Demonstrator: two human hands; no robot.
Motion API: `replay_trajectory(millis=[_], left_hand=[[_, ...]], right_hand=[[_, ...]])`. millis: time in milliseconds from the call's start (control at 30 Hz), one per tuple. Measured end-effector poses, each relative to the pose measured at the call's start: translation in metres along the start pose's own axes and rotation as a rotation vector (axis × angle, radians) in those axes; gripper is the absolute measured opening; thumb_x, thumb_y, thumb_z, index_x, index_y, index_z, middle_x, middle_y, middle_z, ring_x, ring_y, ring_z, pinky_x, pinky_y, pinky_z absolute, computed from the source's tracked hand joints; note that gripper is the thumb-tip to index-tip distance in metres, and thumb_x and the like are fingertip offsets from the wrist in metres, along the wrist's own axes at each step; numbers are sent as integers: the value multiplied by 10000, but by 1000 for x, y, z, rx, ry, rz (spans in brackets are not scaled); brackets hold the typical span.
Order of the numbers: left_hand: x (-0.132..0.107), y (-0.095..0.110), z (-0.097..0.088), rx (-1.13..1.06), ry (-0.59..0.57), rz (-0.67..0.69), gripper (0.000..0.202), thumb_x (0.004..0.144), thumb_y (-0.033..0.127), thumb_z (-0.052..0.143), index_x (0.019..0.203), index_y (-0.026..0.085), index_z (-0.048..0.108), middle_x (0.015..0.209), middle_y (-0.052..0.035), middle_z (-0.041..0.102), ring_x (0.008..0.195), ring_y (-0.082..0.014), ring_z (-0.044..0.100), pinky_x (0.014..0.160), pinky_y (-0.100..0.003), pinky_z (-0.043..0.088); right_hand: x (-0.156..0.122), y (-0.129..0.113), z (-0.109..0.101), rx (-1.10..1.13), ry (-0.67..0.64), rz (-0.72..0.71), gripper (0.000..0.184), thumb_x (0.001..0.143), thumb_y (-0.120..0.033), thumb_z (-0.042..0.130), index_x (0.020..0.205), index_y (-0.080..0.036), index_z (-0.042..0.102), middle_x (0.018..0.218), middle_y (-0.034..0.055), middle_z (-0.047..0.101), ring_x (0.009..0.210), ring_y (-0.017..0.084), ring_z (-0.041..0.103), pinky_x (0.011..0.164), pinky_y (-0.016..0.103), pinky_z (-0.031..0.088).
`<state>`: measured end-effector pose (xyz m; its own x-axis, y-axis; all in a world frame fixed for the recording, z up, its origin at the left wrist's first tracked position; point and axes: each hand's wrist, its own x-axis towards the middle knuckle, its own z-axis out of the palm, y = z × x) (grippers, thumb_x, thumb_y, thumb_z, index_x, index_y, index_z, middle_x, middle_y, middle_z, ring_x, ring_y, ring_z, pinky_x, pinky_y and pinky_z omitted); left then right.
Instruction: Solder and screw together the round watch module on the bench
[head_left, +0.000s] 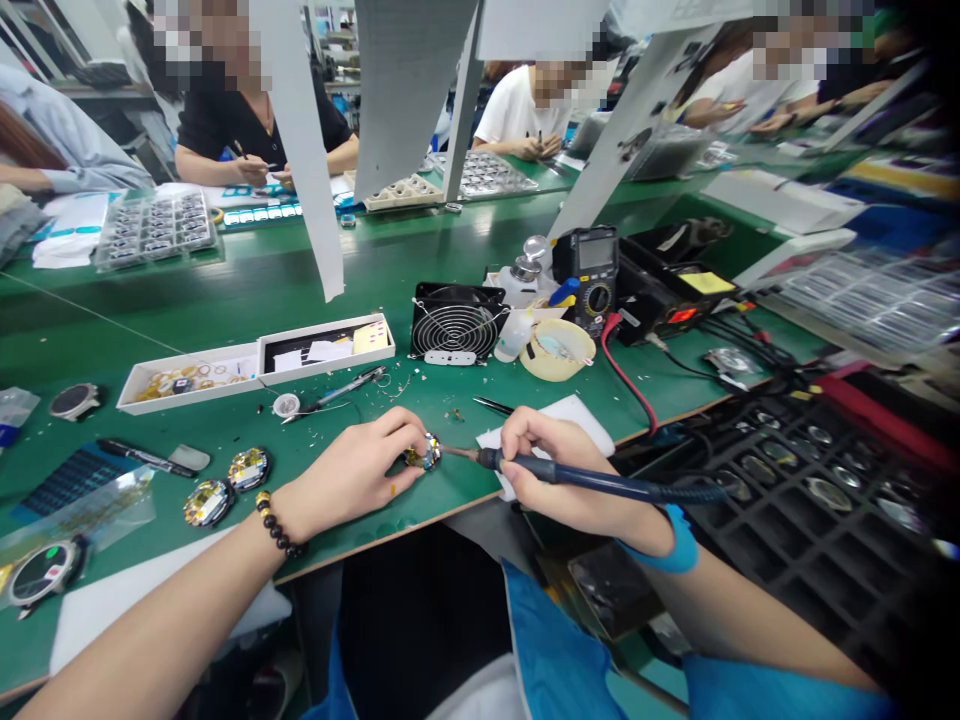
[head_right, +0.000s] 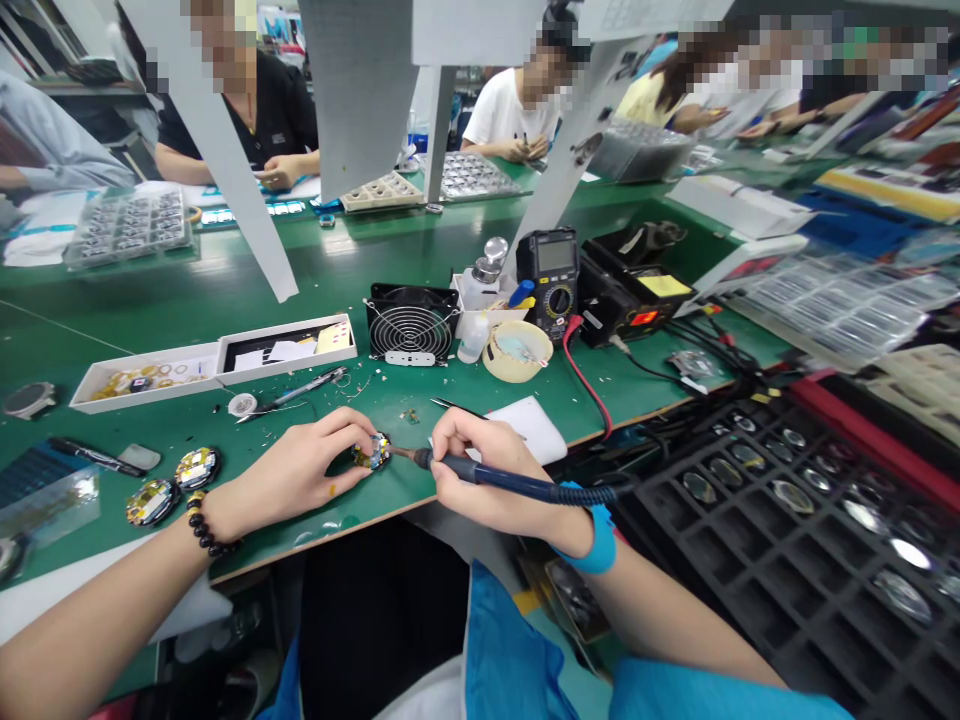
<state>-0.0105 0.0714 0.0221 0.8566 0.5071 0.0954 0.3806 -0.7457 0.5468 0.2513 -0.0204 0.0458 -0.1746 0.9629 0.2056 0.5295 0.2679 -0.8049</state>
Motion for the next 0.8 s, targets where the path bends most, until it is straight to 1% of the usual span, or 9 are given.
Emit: replay_trajectory(millis=[133,267,467,633,800], left_hand=[[0,0,0,-1,-3,-2,113,998,205,645,1078,246,577,1273,-20,610,1026,-196,686,916,-334,548],[0,0,0,-7,-2,-5,114,995,199,647,1074,245,578,1268,-21,614,1025,-197,689,917,-333,550],[1,0,-1,-2,2,-3,119,992,200,649,1078,245,580,1277,-16,609,1017,-194,690,908,-334,551],[0,0,0,-10,-3,-9,113,999,199,640,1083,247,582,1273,-18,611,1020,-194,689,910,-337,549],[0,0,-1,-5,-8,-7,105,1000,206,637,1084,242,585,1279,-30,610,1026,-201,693,919,-342,554]], right_hand=[[0,0,0,2,8,9,73,806,-185,594,826,-222,534,679,-20,553,579,134,508,540,254,405],[0,-1,-2,2,-4,3,77,801,-178,588,824,-223,529,671,-23,556,553,125,491,526,249,399],[-1,-2,-3,34,11,-25,74,834,-186,573,835,-232,515,657,-28,556,544,127,486,516,250,403],[-2,-2,0,-11,6,-26,75,811,-178,583,833,-228,530,674,-23,564,577,129,510,547,251,419],[-2,-1,0,-25,-7,-10,77,805,-179,591,828,-225,533,662,-23,561,577,129,517,549,251,410]])
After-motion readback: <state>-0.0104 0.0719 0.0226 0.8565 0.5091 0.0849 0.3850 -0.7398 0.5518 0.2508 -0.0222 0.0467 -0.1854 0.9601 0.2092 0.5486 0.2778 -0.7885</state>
